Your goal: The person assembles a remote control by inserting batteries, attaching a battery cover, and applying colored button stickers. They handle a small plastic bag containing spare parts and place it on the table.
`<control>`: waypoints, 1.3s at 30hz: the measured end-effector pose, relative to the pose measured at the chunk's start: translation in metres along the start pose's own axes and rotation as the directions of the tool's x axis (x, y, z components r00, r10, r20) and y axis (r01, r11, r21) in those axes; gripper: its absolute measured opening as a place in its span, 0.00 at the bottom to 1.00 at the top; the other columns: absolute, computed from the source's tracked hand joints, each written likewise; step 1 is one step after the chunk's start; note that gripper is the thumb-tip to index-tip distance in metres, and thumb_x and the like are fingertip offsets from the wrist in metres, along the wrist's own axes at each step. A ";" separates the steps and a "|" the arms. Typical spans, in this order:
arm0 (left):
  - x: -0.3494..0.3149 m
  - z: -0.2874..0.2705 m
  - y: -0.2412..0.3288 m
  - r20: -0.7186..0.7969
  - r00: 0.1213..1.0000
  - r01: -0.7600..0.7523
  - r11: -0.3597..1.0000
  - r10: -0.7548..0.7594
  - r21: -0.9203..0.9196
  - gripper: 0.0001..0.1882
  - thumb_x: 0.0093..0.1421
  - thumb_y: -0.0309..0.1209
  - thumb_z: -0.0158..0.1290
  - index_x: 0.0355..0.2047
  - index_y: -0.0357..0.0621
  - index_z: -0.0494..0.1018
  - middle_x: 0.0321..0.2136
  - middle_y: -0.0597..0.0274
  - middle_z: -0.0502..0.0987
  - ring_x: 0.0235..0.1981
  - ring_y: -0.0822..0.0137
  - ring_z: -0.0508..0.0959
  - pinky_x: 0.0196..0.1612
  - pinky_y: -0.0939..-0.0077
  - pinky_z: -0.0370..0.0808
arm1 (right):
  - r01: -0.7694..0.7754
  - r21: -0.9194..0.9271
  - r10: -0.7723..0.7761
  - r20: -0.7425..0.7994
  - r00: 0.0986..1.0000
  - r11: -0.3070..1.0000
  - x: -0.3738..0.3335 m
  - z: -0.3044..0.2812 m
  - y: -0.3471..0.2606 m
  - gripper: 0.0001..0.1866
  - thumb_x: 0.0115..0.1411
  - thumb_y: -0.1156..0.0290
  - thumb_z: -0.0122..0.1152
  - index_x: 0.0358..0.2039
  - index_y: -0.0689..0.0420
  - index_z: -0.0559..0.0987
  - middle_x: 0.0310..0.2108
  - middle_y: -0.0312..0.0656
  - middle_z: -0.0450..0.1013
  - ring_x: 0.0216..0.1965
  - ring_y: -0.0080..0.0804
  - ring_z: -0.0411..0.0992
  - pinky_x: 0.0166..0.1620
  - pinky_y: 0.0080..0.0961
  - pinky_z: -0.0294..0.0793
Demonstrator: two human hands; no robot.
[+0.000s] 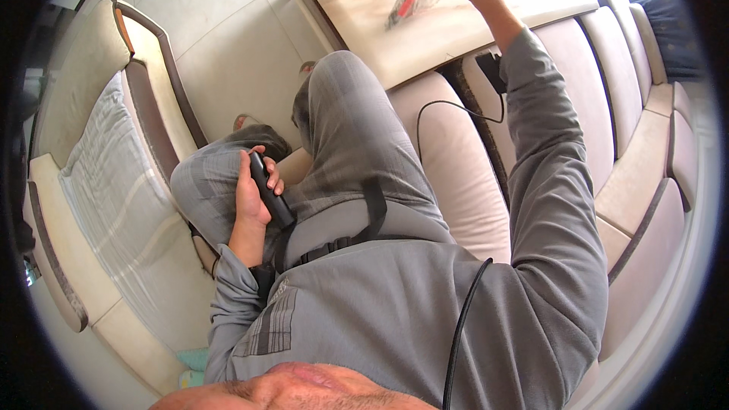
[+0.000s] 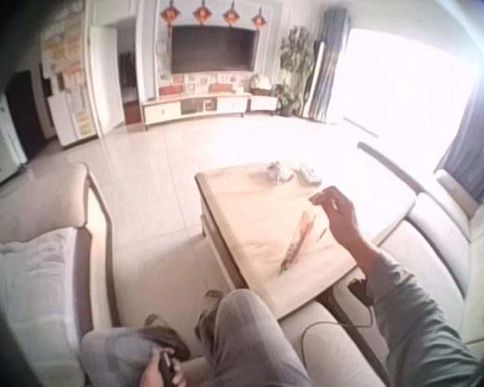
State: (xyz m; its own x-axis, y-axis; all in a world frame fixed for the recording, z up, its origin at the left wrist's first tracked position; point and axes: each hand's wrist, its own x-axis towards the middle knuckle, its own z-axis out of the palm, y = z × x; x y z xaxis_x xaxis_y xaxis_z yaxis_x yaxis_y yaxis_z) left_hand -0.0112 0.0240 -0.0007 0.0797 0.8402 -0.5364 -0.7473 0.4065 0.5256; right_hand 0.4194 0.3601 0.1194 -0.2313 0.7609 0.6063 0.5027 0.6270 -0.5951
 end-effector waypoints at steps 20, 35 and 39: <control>-0.056 0.048 0.056 0.501 0.799 -0.597 0.337 0.331 0.728 0.30 0.63 0.32 0.63 0.64 0.42 0.68 0.61 0.61 0.75 0.24 0.82 0.70 0.32 0.86 0.68 | 0.203 0.468 -0.510 0.781 0.361 0.860 -0.083 0.029 -0.243 0.12 0.58 0.84 0.61 0.41 0.56 0.85 0.30 0.39 0.77 0.41 0.39 0.76 0.67 0.59 0.58; -0.020 0.083 0.092 0.776 0.622 -0.730 -0.281 0.102 0.623 0.08 0.61 0.29 0.62 0.39 0.47 0.75 0.47 0.60 0.84 0.39 0.57 0.84 0.41 0.68 0.80 | 0.235 0.466 -0.521 0.746 0.414 0.853 -0.107 0.043 -0.255 0.11 0.44 0.84 0.60 0.30 0.58 0.79 0.30 0.44 0.73 0.44 0.45 0.75 0.68 0.60 0.57; -0.028 0.060 0.082 0.730 0.667 -0.743 0.052 0.150 0.667 0.06 0.64 0.27 0.61 0.38 0.42 0.74 0.46 0.58 0.85 0.42 0.61 0.84 0.48 0.72 0.78 | 0.281 0.331 -0.431 0.763 0.482 0.901 -0.108 0.035 -0.240 0.14 0.38 0.82 0.56 0.29 0.58 0.78 0.36 0.49 0.74 0.51 0.50 0.74 0.68 0.68 0.55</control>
State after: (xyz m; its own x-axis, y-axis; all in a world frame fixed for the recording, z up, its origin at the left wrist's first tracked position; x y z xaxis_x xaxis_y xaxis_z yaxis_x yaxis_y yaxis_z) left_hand -0.0346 0.0555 0.0971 0.4231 0.8830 0.2033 0.3418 -0.3633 0.8667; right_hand 0.2950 0.1330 0.1782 -0.9636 0.2240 0.1460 0.1119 0.8338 -0.5407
